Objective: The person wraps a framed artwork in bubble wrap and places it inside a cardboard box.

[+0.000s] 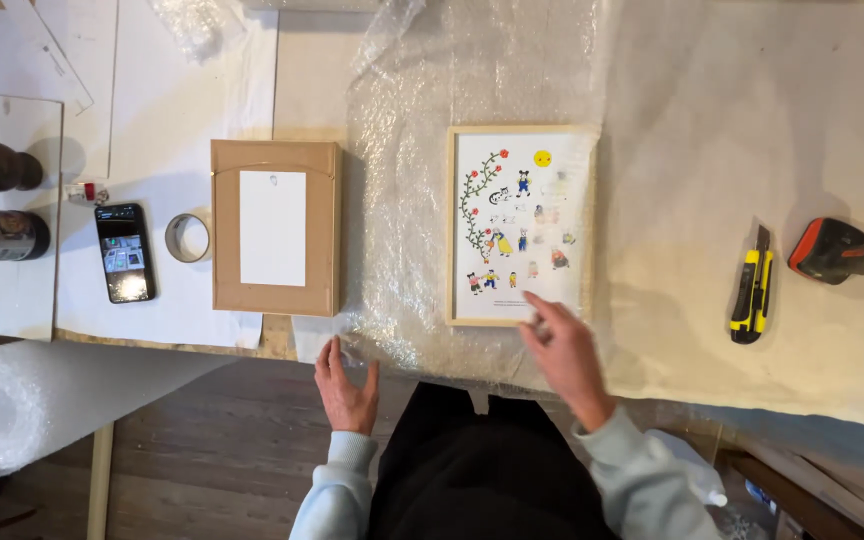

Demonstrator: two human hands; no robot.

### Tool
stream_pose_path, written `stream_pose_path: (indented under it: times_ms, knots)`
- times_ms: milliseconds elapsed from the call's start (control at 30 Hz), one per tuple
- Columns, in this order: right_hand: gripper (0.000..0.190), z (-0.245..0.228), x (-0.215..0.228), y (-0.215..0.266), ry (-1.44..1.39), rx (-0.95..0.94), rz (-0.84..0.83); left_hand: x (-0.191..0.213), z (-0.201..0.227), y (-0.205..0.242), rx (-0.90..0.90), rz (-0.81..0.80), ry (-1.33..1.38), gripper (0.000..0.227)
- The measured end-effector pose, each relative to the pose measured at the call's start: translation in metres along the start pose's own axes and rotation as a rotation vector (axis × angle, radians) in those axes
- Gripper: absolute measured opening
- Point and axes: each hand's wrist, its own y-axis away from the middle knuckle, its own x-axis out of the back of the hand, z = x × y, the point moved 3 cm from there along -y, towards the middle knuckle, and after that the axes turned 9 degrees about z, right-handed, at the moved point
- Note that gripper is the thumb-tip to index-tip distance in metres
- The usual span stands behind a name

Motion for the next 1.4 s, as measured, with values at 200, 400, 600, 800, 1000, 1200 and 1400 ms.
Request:
stream_pose_path:
  times_ms: [200, 400, 600, 800, 1000, 1200, 1400]
  knots:
    - [0.052, 0.012, -0.036, 0.016, 0.105, 0.125, -0.115, -0.018, -0.009, -0.003, 0.112, -0.015, 0.049, 0.075]
    - [0.06, 0.027, -0.035, 0.036, 0.065, 0.16, -0.126, -0.018, 0.0, -0.001, 0.23, -0.119, 0.329, 0.045]
    - [0.062, 0.043, -0.043, 0.047, -0.026, 0.13, -0.109, -0.003, 0.103, 0.016, -0.009, -0.303, 0.577, 0.046]
    - [0.05, 0.095, -0.063, 0.05, -0.051, 0.276, -0.075, -0.079, 0.174, 0.061, -0.478, -0.457, 0.372, 0.055]
    - [0.033, 0.141, -0.051, 0.055, -0.23, 0.034, -0.227, -0.104, 0.164, 0.068, -0.483, -0.572, 0.304, 0.064]
    - [0.03, 0.089, -0.004, 0.017, -0.164, 0.006, -0.075, -0.105, 0.159, 0.09, -0.437, -0.647, 0.332, 0.068]
    - [0.074, -0.027, -0.027, -0.067, 0.107, 0.582, 0.376, -0.099, 0.161, 0.107, -0.432, -0.621, 0.319, 0.058]
